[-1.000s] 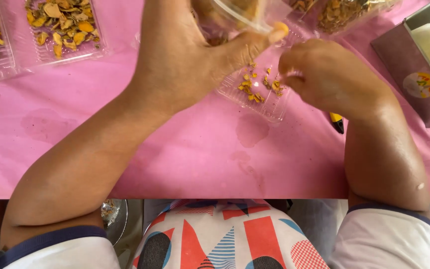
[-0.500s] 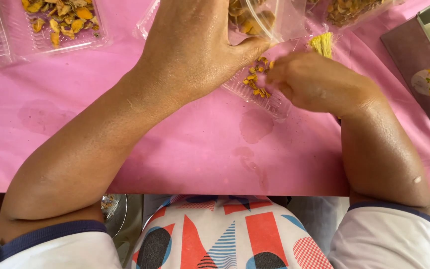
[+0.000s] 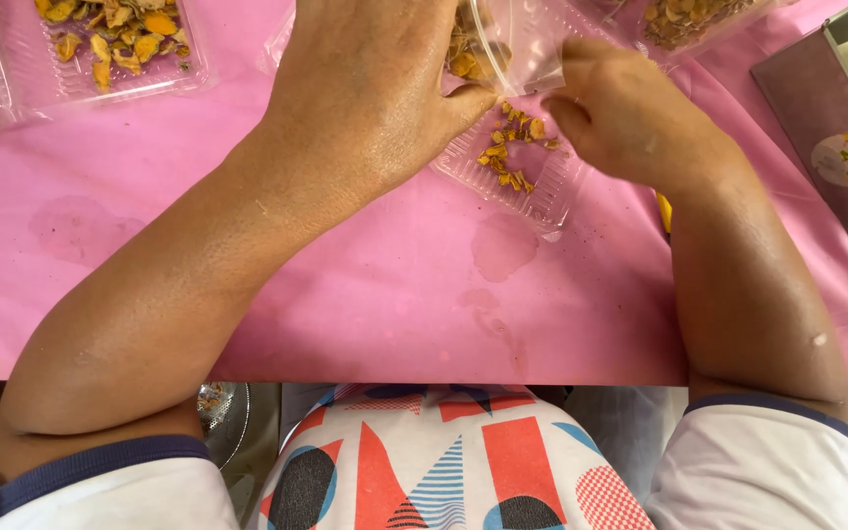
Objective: The person is packaging dried turmeric pieces into small plastic bags, sealing them, and then cleaning the plastic trays with a brush.
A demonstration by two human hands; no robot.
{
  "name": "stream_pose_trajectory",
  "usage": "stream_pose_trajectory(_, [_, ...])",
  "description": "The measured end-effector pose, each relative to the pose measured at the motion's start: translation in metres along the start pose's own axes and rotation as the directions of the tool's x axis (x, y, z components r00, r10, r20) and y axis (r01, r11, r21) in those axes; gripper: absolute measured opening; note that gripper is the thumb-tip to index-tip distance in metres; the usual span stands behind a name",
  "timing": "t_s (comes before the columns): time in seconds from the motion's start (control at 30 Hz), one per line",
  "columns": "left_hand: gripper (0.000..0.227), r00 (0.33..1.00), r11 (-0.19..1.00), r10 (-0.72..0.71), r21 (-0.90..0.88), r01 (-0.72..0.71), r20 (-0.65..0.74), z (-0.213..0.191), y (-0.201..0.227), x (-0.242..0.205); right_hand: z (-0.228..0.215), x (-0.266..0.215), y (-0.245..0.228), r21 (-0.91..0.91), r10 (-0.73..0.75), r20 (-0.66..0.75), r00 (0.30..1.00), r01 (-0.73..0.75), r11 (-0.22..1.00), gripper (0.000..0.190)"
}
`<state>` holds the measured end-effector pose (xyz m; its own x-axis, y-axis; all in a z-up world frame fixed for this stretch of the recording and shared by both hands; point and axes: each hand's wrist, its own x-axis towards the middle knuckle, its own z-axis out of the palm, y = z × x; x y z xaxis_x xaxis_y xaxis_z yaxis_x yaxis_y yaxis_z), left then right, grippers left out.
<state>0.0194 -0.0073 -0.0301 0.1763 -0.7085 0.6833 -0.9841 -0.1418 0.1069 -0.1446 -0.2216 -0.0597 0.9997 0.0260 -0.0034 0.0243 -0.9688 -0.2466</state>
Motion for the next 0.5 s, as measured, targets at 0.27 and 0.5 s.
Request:
stream_pose_trajectory(0.27, [0.033,0.998,0.990,0.002,0.141,-0.010,0.060,-0.001,0.001,-0.003,0.027,0.010,0.031,-0.040,-0.160,-0.171,0.972,0.156,0.987,0.012])
stream_pose_trajectory(0.5, [0.055,0.990,0.929,-0.066,0.370,0.016,0.125,0.014,0.009,-0.012,0.012,0.007,-0.005,0.118,-0.211,-0.156,0.965,0.230,0.966,0.036])
